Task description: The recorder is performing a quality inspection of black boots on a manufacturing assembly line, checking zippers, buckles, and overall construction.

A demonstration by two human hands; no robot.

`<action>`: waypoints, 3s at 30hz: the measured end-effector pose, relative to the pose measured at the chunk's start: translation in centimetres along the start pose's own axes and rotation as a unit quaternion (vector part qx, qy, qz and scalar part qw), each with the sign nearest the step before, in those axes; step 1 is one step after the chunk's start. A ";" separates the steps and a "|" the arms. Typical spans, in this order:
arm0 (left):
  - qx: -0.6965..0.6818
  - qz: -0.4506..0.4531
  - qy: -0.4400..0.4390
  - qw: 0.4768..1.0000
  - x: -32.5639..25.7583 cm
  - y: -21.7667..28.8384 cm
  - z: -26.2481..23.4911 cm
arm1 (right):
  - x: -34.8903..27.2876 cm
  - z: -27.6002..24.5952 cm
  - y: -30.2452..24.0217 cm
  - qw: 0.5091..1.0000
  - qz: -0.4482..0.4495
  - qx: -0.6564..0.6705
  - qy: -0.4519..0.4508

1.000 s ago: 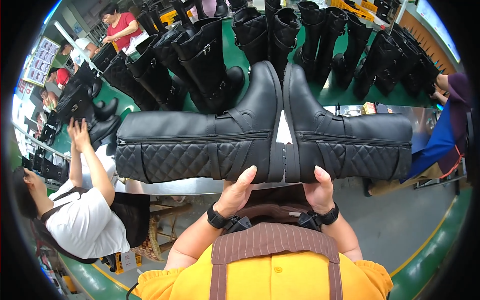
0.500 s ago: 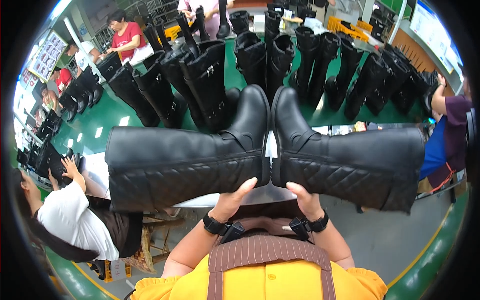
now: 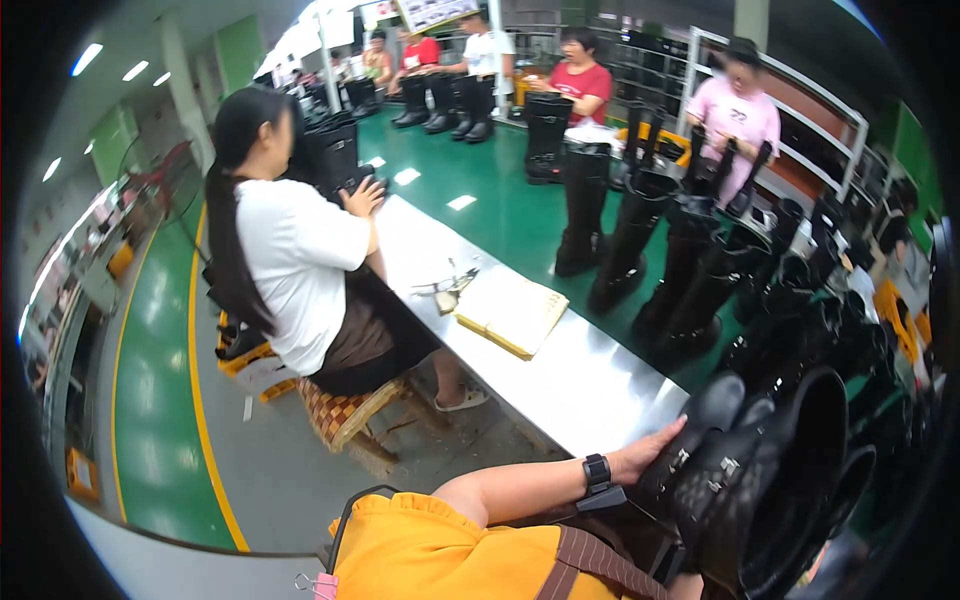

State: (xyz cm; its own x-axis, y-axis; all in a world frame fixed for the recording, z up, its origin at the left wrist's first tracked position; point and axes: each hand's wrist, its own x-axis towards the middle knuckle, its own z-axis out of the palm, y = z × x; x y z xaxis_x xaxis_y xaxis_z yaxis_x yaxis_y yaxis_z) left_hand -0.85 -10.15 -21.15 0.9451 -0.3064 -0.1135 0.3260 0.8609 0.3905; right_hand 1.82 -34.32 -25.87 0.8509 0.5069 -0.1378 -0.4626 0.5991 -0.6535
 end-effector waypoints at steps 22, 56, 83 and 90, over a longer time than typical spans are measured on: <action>-0.004 0.055 0.006 0.998 -5.8 1.1 2.0 | -3.4 7.1 -2.9 0.996 -0.028 0.067 0.045; 0.058 0.188 0.107 0.975 -4.8 0.2 0.0 | -2.9 7.3 -1.1 0.985 -0.133 0.035 0.101; 0.058 0.083 0.067 0.993 -5.4 0.6 0.9 | -3.0 7.0 -2.0 0.996 -0.077 0.048 0.004; -0.116 0.041 -0.113 0.986 -3.4 0.1 1.1 | -1.9 5.5 -2.8 0.842 -0.226 -0.486 0.063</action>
State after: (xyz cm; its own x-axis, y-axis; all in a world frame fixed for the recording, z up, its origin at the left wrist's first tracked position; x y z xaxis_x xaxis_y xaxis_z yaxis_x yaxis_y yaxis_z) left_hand -4.03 -9.42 -19.73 0.9480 -0.2925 0.1256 0.2701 0.9480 0.1684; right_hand 0.11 -33.61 -19.66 0.9334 0.2572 0.2501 0.2849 -0.1075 -0.9525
